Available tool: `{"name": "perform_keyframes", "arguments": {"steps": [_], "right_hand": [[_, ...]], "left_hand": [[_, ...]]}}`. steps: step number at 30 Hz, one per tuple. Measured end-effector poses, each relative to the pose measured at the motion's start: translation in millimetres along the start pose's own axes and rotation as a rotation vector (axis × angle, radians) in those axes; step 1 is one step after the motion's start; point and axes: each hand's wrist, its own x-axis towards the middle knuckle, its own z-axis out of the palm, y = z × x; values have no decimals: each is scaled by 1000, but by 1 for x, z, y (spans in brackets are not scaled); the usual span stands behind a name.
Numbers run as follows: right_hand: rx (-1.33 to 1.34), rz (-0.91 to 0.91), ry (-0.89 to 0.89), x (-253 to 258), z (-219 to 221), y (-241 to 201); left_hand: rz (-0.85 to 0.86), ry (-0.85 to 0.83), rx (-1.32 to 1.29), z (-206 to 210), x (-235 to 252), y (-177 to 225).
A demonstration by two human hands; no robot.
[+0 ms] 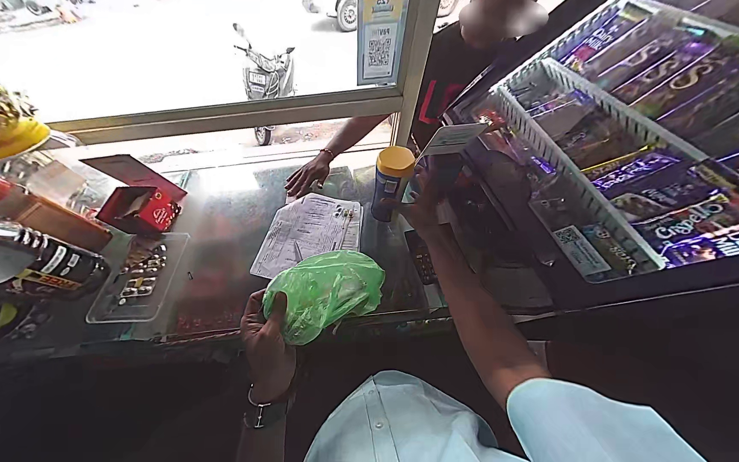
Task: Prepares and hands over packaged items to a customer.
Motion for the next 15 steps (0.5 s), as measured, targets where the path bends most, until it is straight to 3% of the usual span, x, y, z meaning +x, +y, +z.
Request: {"name": "perform_keyframes", "arguments": {"steps": [4, 8, 10, 12, 15], "right_hand": [[62, 102, 13, 27, 30, 8], [457, 0, 76, 3, -9, -42], [627, 2, -81, -27, -32, -81], [720, 22, -391, -43, -34, -101], [616, -209, -808, -42, 1, -99]], "left_hand": [[-115, 125, -14, 27, 10, -9], [-229, 244, -76, 48, 34, -36], [-301, 276, -77, 62, 38, -50], [-362, 279, -105, 76, 41, -59], [-369, 273, -171, 88, 38, -61]]}}
